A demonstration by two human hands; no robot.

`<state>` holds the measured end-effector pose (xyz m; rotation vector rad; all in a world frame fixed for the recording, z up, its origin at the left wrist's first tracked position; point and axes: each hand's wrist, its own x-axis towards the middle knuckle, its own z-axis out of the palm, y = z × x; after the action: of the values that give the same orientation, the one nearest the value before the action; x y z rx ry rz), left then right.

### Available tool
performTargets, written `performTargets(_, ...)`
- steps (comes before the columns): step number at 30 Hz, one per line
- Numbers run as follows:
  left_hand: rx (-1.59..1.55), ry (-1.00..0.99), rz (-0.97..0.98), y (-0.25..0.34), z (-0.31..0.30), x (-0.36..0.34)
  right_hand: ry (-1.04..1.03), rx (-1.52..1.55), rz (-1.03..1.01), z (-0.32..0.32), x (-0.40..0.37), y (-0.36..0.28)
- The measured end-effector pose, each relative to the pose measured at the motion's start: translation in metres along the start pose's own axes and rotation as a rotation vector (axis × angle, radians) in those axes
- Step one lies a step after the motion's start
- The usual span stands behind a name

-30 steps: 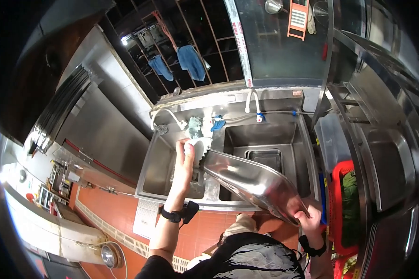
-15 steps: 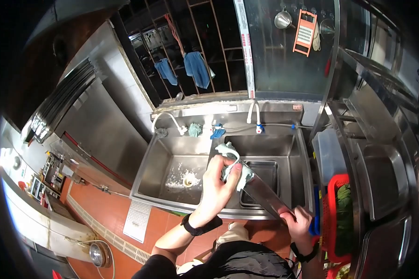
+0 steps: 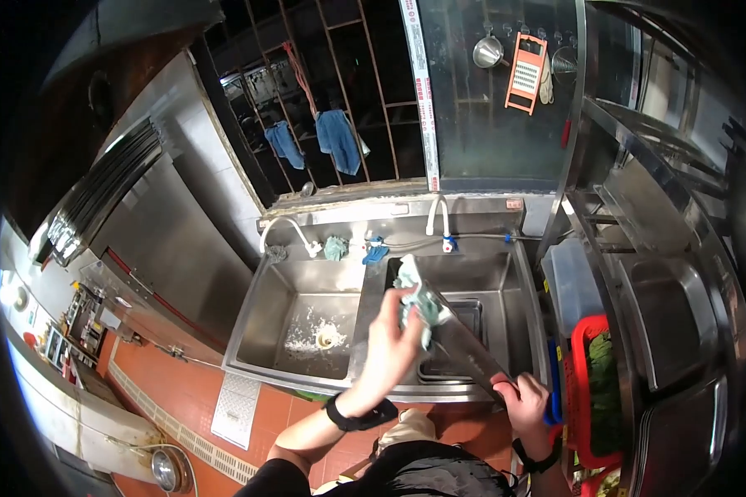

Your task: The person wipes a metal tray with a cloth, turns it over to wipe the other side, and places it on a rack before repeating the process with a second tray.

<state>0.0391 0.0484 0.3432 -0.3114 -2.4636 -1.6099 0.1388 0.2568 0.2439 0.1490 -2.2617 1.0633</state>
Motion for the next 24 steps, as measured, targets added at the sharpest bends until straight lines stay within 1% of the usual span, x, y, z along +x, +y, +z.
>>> performTargets(2, -0.047, 0.038, 0.195, 0.006, 0.010, -0.009, 0.103, 0.022, 0.042, 0.001, 0.005, 0.000)
performTargets(3, -0.094, 0.048, 0.232, 0.004, 0.012, -0.006, 0.130, 0.030, 0.021, 0.002, 0.005, -0.001)
performTargets(4, -0.096, 0.049, 0.229, -0.005, 0.014, 0.002, 0.127, 0.029, 0.021, -0.001, 0.003, 0.000)
performTargets(6, -0.109, 0.199, 0.215, -0.035, 0.016, 0.026, 0.021, -0.149, -0.007, -0.012, -0.003, -0.001)
performTargets(7, -0.126, 0.210, 0.205, -0.061, 0.016, 0.041, 0.018, -0.148, -0.010, -0.017, -0.002, -0.009)
performTargets(8, -0.145, 0.164, 0.067, -0.067, 0.009, 0.049, 0.034, -0.079, -0.061, -0.020, -0.001, -0.022)
performTargets(9, -0.175, 0.173, -0.002, -0.073, 0.007, 0.056, 0.049, -0.008, -0.110, -0.022, -0.001, -0.028)
performTargets(10, -0.204, 0.182, -0.071, -0.077, 0.005, 0.059, 0.045, -0.005, -0.109, -0.021, -0.006, -0.025)
performTargets(11, -0.300, 0.105, -0.134, -0.080, 0.005, 0.057, -0.016, -0.065, -0.069, -0.021, -0.015, -0.017)
performTargets(12, -0.300, 0.105, -0.136, -0.071, 0.004, 0.050, -0.076, -0.126, -0.028, -0.019, -0.020, -0.011)
performTargets(13, -0.298, 0.081, -0.112, -0.060, 0.007, 0.041, -0.065, -0.103, 0.006, -0.013, -0.021, -0.004)
performTargets(14, -0.298, 0.058, -0.086, -0.055, 0.012, 0.034, -0.065, -0.106, 0.007, -0.006, -0.019, 0.000)
performTargets(15, -0.272, 0.092, 0.028, -0.056, 0.020, 0.026, 0.004, -0.070, -0.001, 0.000, -0.014, 0.003)
performTargets(16, -0.287, 0.082, 0.134, -0.039, 0.024, 0.016, 0.072, -0.033, -0.008, 0.004, -0.010, 0.005)
performTargets(18, -0.182, 0.050, 0.140, -0.010, 0.026, -0.001, 0.069, 0.005, 0.019, 0.009, -0.008, 0.012)
performTargets(20, 0.065, 0.151, 0.403, -0.008, 0.037, -0.003, 0.037, -0.160, 0.034, 0.012, -0.012, 0.028)
performTargets(21, 0.123, 0.226, 0.485, -0.014, 0.044, 0.000, 0.052, -0.150, 0.027, 0.012, -0.009, 0.024)
performTargets(22, 0.122, 0.228, 0.485, -0.018, 0.044, 0.000, 0.051, -0.151, 0.025, 0.011, -0.009, 0.018)
performTargets(24, 0.172, 0.307, 0.597, -0.023, 0.045, 0.002, 0.059, -0.089, 0.079, 0.010, -0.010, 0.011)
